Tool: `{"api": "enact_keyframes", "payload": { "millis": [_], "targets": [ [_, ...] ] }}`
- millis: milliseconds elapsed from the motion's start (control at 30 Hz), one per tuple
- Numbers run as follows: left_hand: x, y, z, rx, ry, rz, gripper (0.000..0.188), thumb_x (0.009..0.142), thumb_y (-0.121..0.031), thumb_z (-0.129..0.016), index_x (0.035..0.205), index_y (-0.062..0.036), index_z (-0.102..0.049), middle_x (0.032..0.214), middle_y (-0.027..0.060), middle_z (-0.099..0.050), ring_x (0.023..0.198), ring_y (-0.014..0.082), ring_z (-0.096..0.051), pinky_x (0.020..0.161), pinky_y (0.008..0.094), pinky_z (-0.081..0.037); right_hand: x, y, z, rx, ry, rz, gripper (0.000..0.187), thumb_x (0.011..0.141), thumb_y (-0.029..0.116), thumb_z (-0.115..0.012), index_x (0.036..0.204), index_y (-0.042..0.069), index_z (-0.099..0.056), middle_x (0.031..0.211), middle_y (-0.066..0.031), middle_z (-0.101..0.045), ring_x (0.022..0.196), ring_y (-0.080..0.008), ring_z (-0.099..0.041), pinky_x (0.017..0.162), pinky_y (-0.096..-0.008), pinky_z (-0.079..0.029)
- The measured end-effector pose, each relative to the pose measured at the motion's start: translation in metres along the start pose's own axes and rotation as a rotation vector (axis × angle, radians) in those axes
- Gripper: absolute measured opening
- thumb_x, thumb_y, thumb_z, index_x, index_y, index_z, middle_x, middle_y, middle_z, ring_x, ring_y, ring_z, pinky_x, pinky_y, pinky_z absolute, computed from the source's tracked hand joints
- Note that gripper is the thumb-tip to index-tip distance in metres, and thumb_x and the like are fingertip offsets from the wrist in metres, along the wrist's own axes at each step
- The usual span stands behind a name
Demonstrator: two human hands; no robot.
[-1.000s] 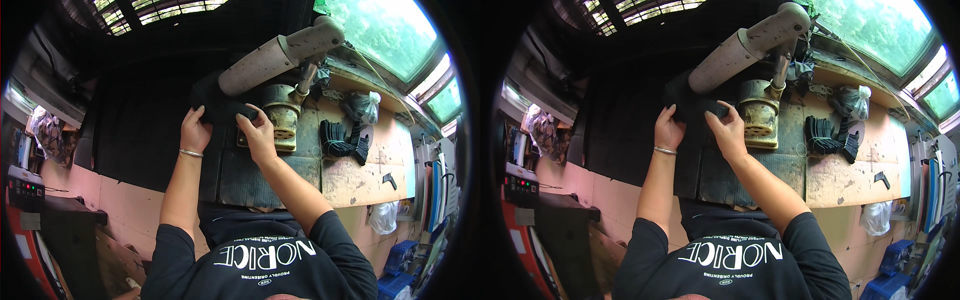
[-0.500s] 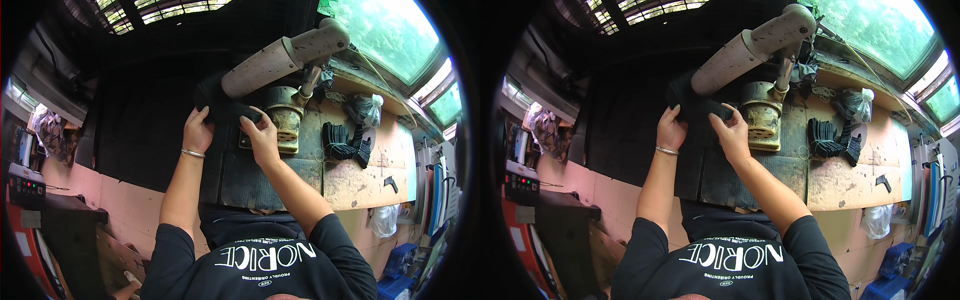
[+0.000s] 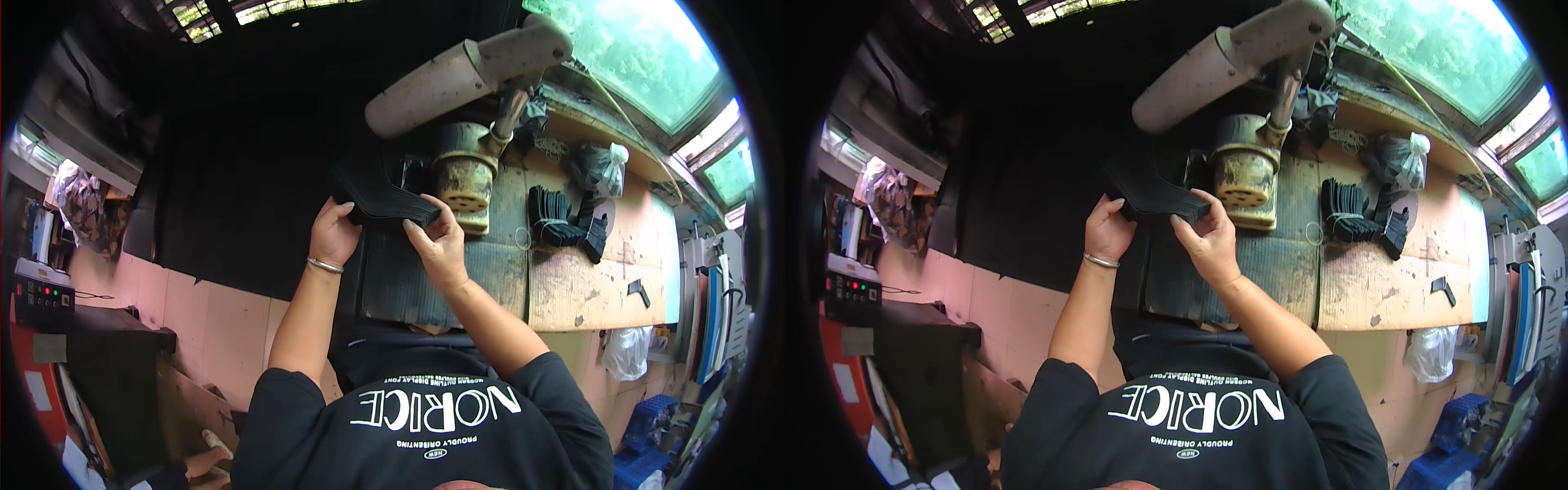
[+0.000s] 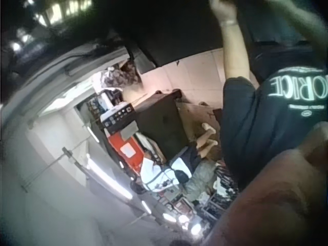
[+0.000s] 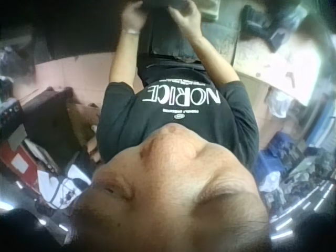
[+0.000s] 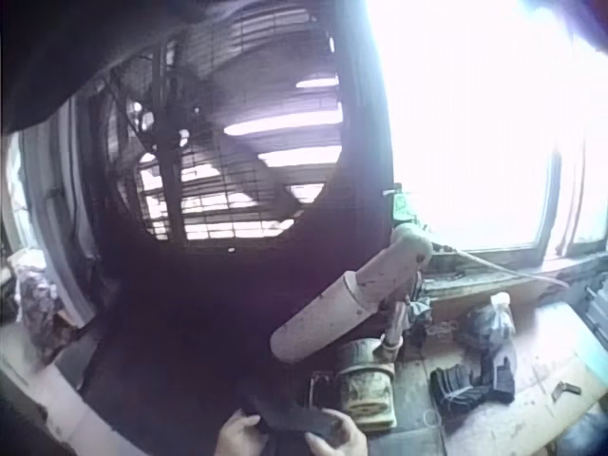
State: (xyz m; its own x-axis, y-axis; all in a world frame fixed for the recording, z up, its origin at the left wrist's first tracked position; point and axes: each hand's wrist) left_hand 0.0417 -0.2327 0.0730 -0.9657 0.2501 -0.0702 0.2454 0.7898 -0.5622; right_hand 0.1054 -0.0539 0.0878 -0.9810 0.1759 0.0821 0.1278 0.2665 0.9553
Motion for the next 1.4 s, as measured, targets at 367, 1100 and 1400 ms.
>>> {"api": "enact_keyframes", "payload": {
  "millis": [367,1100,1400],
  "targets": [
    [-0.043,0.087,0.099,0.316,0.047,0.172,0.063,0.071,0.009,-0.051,0.134,-0.0015,-0.048,0.124,0.0085,-0.058,0.112,0.0177,-0.055,0.104,0.0304,-0.038,-0.037,-0.081,0.103,-0.896,0.389,0.104,0.058,0.076,0.014,-0.076,0.127,0.001,-0.051,0.123,-0.0179,-0.055,0.118,-0.0317,-0.053,0.102,-0.0393,-0.041],
    [-0.054,0.089,0.104,0.872,0.274,0.033,0.085,0.078,0.01,-0.058,0.152,-0.0068,-0.02,0.136,0.0108,-0.047,0.131,0.0194,-0.043,0.111,0.0329,-0.032,-0.049,-0.11,0.043,-1.412,0.461,0.309,0.064,0.084,0.013,-0.051,0.142,-0.008,-0.032,0.132,-0.0215,-0.049,0.126,-0.0337,-0.045,0.113,-0.048,-0.026],
    [-0.071,0.093,0.031,0.425,0.116,0.219,0.059,0.082,-0.008,-0.075,0.133,-0.0004,-0.047,0.122,0.0073,-0.058,0.115,0.016,-0.054,0.101,0.0291,-0.041,-0.044,-0.052,0.057,-0.13,0.436,-0.353,0.044,0.095,0.013,-0.059,0.133,-0.003,-0.045,0.127,-0.0112,-0.056,0.116,-0.0176,-0.052,0.101,-0.0314,-0.042]
  ]
}}
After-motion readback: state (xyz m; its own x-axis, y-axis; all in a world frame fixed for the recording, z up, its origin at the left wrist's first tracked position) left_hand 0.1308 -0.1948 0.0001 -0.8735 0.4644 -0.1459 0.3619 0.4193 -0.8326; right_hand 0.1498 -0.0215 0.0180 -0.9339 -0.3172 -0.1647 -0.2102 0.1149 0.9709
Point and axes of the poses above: each hand's wrist, its own x-axis towards the middle knuckle, its own z-axis out of the back of the hand, y = z × x
